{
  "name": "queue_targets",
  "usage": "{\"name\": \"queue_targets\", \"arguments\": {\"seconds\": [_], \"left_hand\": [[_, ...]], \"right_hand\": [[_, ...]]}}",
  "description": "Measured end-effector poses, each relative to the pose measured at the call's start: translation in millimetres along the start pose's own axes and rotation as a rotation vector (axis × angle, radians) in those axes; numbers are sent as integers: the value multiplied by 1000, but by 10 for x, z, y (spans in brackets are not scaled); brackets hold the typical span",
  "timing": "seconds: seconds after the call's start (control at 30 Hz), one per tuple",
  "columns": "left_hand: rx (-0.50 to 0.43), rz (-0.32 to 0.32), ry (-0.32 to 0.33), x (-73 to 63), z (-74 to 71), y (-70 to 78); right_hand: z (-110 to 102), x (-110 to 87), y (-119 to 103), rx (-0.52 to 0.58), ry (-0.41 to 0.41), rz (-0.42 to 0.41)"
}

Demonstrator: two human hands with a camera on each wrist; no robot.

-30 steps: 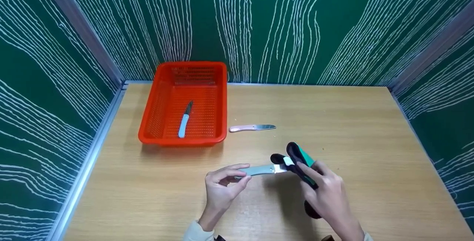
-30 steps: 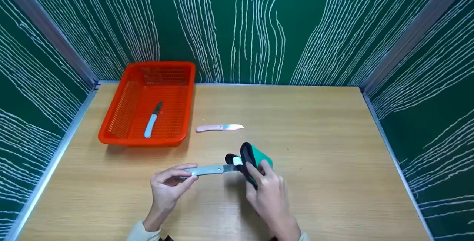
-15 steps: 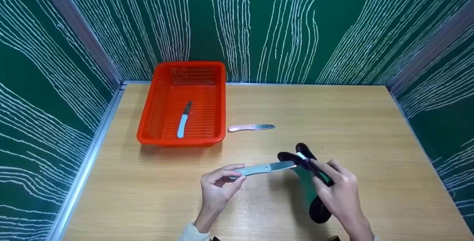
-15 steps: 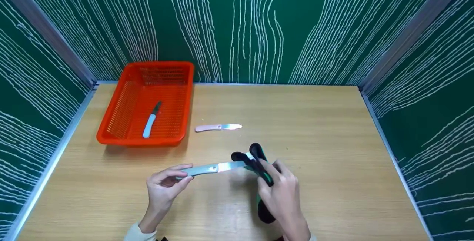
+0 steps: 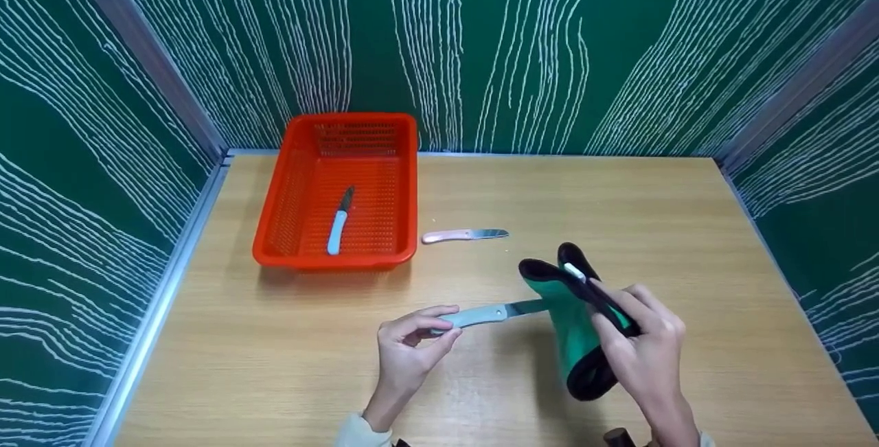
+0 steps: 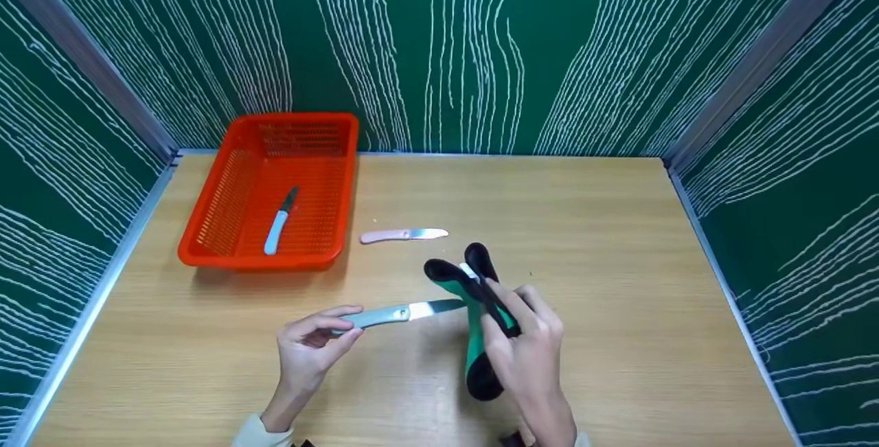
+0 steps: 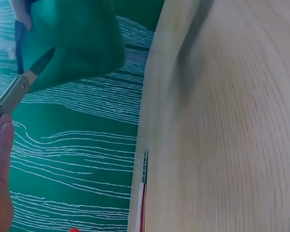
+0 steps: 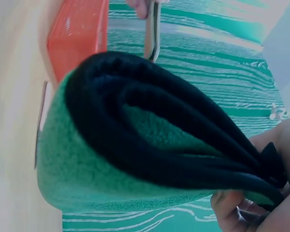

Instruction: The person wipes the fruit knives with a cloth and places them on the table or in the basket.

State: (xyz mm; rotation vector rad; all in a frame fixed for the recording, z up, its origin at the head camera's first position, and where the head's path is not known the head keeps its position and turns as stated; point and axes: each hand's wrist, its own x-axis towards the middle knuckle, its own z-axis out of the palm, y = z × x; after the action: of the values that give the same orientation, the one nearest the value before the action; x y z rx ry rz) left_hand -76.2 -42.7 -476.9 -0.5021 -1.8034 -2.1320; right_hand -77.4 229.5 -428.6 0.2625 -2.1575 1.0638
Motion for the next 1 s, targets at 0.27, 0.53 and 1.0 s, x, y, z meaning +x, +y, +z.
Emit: {"name": "queue_targets", "arguments": {"seconds": [0.27,0.53,1.0], "left_hand": [[-17,87,-34,10,71,-15],[-77,97,-52,26,103,2],[-83,123,-4,10,100,-25]], "right_hand": [[123,54,-314,74,-45,-88],[355,-117,-294,13,-185,-161],[425,-212,-260,-180,-357,-229]]}}
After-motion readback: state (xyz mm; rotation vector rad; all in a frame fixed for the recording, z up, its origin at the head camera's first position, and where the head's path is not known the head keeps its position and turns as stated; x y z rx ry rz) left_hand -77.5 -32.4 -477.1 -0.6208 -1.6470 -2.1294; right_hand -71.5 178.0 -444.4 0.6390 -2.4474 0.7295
